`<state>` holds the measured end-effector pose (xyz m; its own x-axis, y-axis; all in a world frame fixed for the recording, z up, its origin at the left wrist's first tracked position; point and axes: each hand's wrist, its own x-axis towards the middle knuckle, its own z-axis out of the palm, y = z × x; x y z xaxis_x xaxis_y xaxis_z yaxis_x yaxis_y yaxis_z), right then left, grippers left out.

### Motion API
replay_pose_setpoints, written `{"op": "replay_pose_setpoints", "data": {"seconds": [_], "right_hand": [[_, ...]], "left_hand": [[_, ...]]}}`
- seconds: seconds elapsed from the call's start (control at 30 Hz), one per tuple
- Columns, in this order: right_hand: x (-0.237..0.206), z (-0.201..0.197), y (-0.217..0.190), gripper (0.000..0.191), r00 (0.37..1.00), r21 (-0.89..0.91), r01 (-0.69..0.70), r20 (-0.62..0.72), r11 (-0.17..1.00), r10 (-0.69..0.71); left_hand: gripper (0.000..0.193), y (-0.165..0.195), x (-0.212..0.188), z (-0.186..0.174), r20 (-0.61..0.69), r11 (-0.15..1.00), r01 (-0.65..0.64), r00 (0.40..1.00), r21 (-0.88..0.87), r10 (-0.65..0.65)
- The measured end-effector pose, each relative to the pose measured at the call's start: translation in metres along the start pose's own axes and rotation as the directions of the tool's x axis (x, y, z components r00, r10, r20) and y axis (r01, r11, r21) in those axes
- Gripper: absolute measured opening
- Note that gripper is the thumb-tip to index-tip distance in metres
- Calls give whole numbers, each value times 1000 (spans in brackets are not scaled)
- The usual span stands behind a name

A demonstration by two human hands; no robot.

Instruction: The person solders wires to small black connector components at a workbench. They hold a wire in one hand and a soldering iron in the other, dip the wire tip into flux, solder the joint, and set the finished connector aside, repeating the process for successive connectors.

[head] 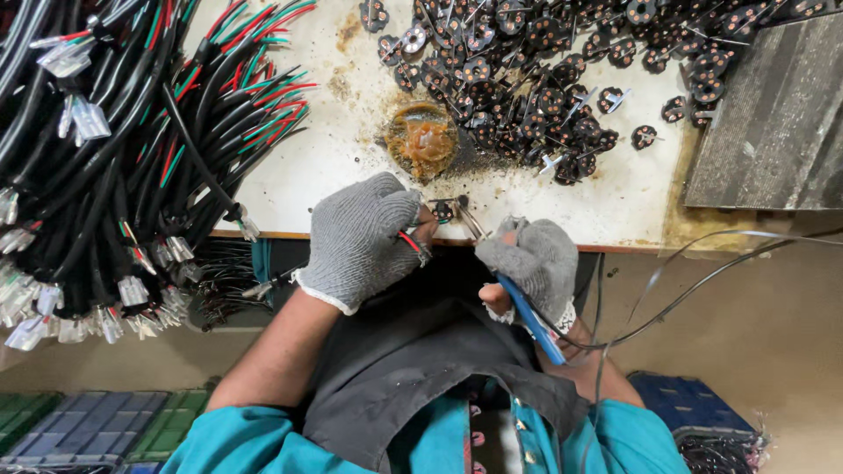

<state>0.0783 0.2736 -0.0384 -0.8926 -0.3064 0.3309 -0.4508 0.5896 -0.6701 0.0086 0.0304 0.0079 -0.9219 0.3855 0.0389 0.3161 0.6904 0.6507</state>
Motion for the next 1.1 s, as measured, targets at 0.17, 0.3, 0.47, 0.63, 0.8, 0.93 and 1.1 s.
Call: {"op": "replay_pose_setpoints", "data": {"seconds": [0.17, 0.3, 0.47, 0.63, 0.8, 0.93, 1.1], "right_hand": [[-6, 4, 11, 19, 990, 83, 138, -47, 987, -134], [-5, 1, 12, 20, 992, -20, 97, 80, 995, -95], [-7, 0, 10, 23, 994, -43, 85, 71, 995, -82], [-10, 0, 10, 25, 989, -66, 65, 141, 996, -55], [-12, 1, 10, 25, 987, -80, 43, 159, 996, -30], [-16, 3, 16, 26, 975, -112, 122, 201, 986, -97], [-22, 8, 23, 11, 790, -160, -218, 550, 963, 270]], "left_hand": [[15, 1, 1, -2, 19, 1000, -1, 1000, 19, 1], [18, 2, 2, -2, 21, 1000, 18, 1000, 25, -19], [15, 1, 2, -2, 4, 999, 18, 1000, -42, -18], [21, 1, 1, 1, 17, 999, 13, 1000, 38, -13], [20, -1, 1, 2, 15, 999, 16, 1000, 40, -16], [17, -2, 2, 1, 23, 999, 20, 1000, 42, -21], [25, -2, 0, -2, 20, 1000, 3, 1000, -1, -3]]}}
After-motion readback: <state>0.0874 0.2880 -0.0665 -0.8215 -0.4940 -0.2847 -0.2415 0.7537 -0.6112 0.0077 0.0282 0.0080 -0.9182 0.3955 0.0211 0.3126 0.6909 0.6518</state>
